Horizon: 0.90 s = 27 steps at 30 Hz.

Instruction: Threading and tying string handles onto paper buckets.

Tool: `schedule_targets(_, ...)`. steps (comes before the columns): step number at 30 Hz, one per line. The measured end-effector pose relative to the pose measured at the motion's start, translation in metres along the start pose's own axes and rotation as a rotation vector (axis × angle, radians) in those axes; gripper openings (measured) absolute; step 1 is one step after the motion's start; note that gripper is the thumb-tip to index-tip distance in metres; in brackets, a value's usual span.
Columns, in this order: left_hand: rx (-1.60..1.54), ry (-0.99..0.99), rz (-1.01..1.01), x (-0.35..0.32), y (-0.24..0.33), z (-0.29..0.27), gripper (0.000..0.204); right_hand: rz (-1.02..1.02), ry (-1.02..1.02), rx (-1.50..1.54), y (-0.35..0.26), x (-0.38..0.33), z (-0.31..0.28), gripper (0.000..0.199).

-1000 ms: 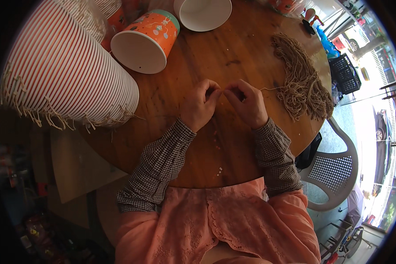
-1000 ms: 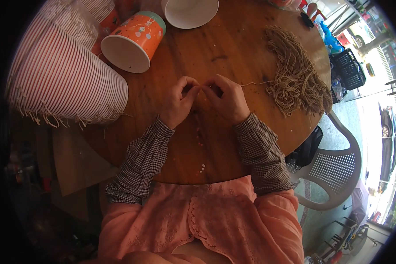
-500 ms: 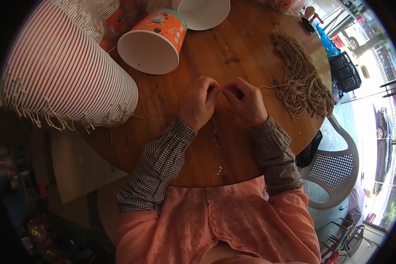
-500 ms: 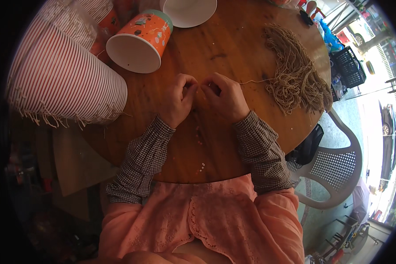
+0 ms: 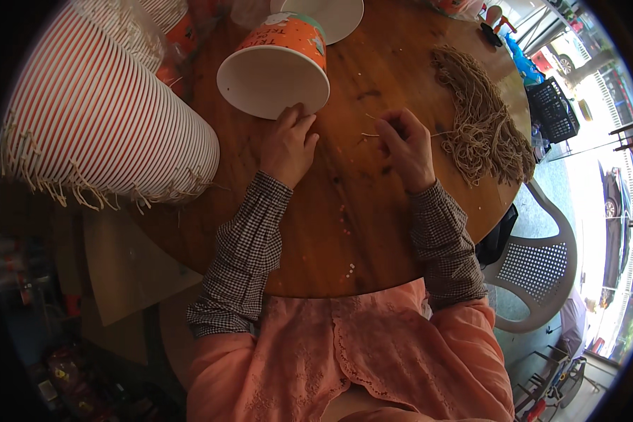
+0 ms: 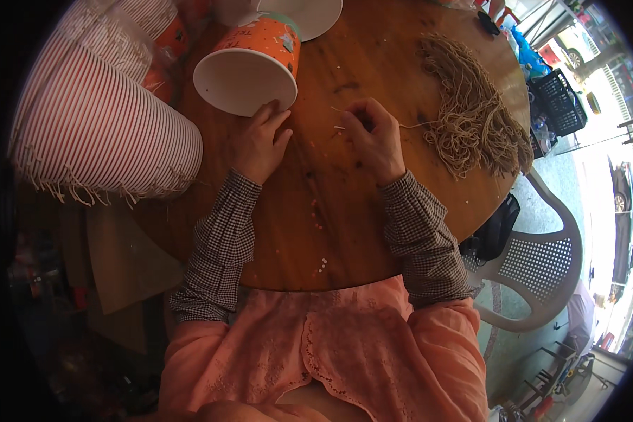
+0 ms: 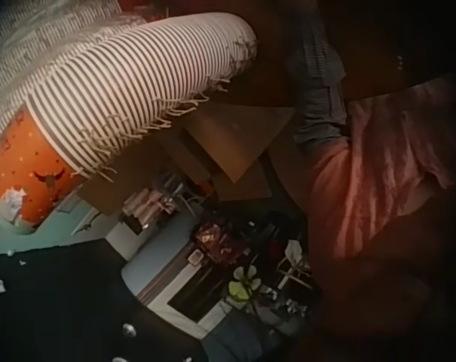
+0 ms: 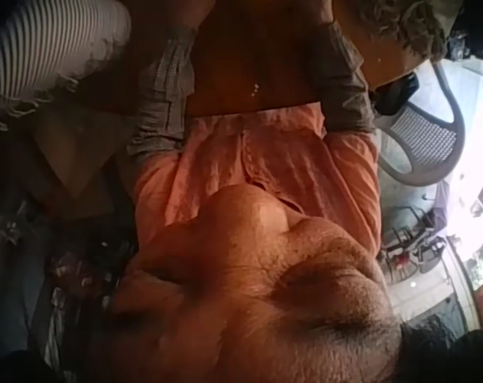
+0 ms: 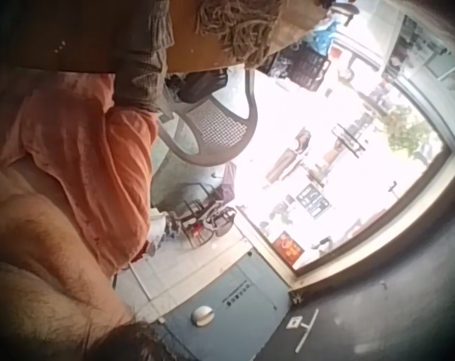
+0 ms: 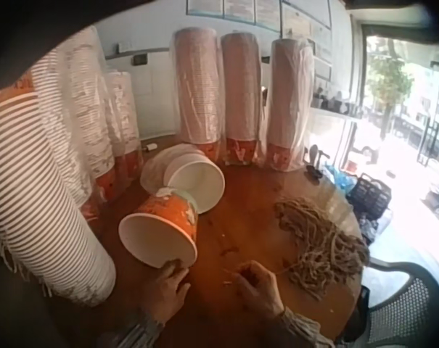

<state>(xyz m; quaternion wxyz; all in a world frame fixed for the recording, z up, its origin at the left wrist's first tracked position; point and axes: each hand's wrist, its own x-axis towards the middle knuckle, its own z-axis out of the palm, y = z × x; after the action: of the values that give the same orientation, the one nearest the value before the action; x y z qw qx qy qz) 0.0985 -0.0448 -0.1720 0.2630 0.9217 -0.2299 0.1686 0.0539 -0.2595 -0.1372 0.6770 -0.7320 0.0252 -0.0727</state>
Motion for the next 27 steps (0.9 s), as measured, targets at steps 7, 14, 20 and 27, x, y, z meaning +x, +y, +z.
schedule_targets(7, -0.374, 0.175, 0.105, 0.004, 0.036, -0.009, 0.030, -0.010, -0.012, 0.091, 0.008, 0.003, -0.004, 0.011)
schedule_targets(14, -0.639, 0.290, 0.000, 0.001, 0.045, -0.015, 0.016, -0.184, -0.088, 0.178, 0.007, 0.001, 0.010, 0.008)
schedule_targets(20, -0.934, 0.341, -0.158, -0.002, 0.047, -0.011, 0.026, -0.248, -0.125, 0.176, 0.009, -0.004, 0.020, 0.008)
schedule_targets(27, -0.699, 0.228, -0.129, -0.001, 0.046, -0.016, 0.027, -0.235, -0.118, 0.129, 0.008, -0.007, 0.023, 0.006)
